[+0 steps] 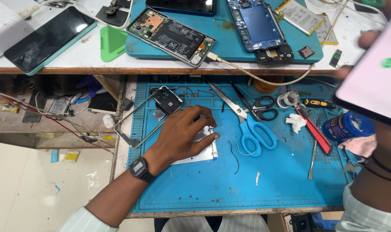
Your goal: The person holds a small metal clamp assembly mounted on a white board and uses a soldering iron to solder a wire to it, repositioning the wire and applying the iron repeatedly. They briefly handle a solder spool and a small container before resuming soldering the joint.
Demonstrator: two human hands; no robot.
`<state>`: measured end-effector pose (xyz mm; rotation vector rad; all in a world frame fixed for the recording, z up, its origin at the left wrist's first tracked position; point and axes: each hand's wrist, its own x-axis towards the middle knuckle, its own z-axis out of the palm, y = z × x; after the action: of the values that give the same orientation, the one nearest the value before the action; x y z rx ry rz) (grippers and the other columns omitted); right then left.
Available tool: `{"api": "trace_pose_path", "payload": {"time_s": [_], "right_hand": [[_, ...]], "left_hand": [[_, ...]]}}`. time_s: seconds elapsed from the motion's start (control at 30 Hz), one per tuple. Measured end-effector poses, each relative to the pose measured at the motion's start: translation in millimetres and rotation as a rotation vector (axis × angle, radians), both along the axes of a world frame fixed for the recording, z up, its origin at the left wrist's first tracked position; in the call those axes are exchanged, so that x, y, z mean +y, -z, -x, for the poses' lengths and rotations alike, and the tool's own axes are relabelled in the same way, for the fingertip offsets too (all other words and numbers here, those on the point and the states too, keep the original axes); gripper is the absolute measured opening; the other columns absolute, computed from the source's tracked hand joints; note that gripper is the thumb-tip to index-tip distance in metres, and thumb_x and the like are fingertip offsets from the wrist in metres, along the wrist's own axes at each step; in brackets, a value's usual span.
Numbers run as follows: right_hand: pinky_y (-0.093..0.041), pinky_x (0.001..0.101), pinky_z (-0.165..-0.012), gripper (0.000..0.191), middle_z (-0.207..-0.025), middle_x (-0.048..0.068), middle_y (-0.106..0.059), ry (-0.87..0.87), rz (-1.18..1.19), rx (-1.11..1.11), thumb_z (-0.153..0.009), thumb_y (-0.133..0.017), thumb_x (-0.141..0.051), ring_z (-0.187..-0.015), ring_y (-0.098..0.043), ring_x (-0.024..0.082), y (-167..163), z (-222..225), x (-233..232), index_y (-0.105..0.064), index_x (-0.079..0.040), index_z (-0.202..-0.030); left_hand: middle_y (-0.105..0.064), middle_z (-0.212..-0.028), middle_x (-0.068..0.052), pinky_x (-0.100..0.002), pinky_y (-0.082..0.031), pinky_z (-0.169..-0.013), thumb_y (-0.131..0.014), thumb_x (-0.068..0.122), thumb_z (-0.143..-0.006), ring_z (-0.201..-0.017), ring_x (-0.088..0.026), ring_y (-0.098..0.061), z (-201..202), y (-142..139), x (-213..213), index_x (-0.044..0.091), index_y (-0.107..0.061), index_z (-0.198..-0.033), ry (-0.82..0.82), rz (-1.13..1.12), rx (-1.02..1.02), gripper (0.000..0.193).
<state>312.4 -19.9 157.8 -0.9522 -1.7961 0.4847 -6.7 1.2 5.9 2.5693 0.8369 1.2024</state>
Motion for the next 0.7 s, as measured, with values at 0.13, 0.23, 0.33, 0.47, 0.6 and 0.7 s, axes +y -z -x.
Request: {"api": "trace_pose_path", "payload": {"time_s": [0.13,0.23,0.33,0.47,0.6,0.7], "right_hand": [[-0.058,0.0527,-0.09,0.08,-0.155,0.023,-0.049,-0.168,0.304,0.287,-0.11,-0.037,-0.06,-0.122,-0.06,0.038,0,22,10,-0.032,0.003,-0.16],[-0.058,0.0544,-0.087,0.084,-0.144,0.024,-0.056,-0.22,0.578,0.435,-0.106,-0.023,-0.062,-0.114,-0.064,0.037,7,46,9,-0.037,0.001,-0.16],[-0.057,0.0511,-0.089,0.084,-0.139,0.024,-0.061,-0.337,0.789,0.533,-0.105,-0.018,-0.06,-0.11,-0.066,0.036,22,70,11,-0.043,0.003,-0.153],[-0.053,0.0484,-0.103,0.074,-0.137,0.026,-0.057,-0.391,0.788,0.546,-0.107,-0.026,-0.055,-0.122,-0.062,0.034,53,87,10,-0.039,0.003,-0.152],[-0.045,0.0461,-0.115,0.072,-0.155,0.02,-0.045,-0.481,0.684,0.608,-0.105,-0.045,-0.048,-0.139,-0.051,0.031,73,85,1,-0.025,-0.004,-0.158],[-0.044,0.0477,-0.118,0.082,-0.16,0.018,-0.041,-0.582,0.624,0.628,-0.103,-0.057,-0.048,-0.145,-0.047,0.033,78,83,-7,-0.019,-0.006,-0.162]], "left_hand": [[-0.063,-0.114,-0.001,-0.037,-0.051,-0.078,-0.081,0.03,-0.091,-0.092,-0.021,-0.066,0,1,0,0.014,-0.066,-0.106,-0.014,-0.036,-0.023,0.026],[-0.06,-0.123,-0.005,-0.038,-0.051,-0.082,-0.082,0.029,-0.092,-0.098,-0.024,-0.065,0,-2,-4,0.013,-0.061,-0.118,-0.08,-0.122,-0.112,0.037],[-0.058,-0.137,-0.004,-0.042,-0.05,-0.095,-0.082,0.033,-0.098,-0.112,-0.026,-0.062,3,-11,-7,0.018,-0.058,-0.123,-0.116,-0.378,-0.072,0.038],[-0.048,-0.155,-0.009,-0.048,-0.042,-0.117,-0.074,0.041,-0.104,-0.136,-0.028,-0.052,-14,-27,-30,0.015,-0.056,-0.139,-0.096,-0.435,0.039,0.047],[-0.042,-0.162,-0.016,-0.052,-0.035,-0.127,-0.07,0.037,-0.099,-0.152,-0.034,-0.042,-29,-43,-44,0.01,-0.054,-0.148,-0.105,-0.275,0.111,0.058],[-0.045,-0.162,-0.017,-0.053,-0.037,-0.13,-0.067,0.026,-0.101,-0.154,-0.034,-0.043,-30,-52,-45,0.007,-0.053,-0.148,-0.098,-0.268,0.076,0.053]]}}
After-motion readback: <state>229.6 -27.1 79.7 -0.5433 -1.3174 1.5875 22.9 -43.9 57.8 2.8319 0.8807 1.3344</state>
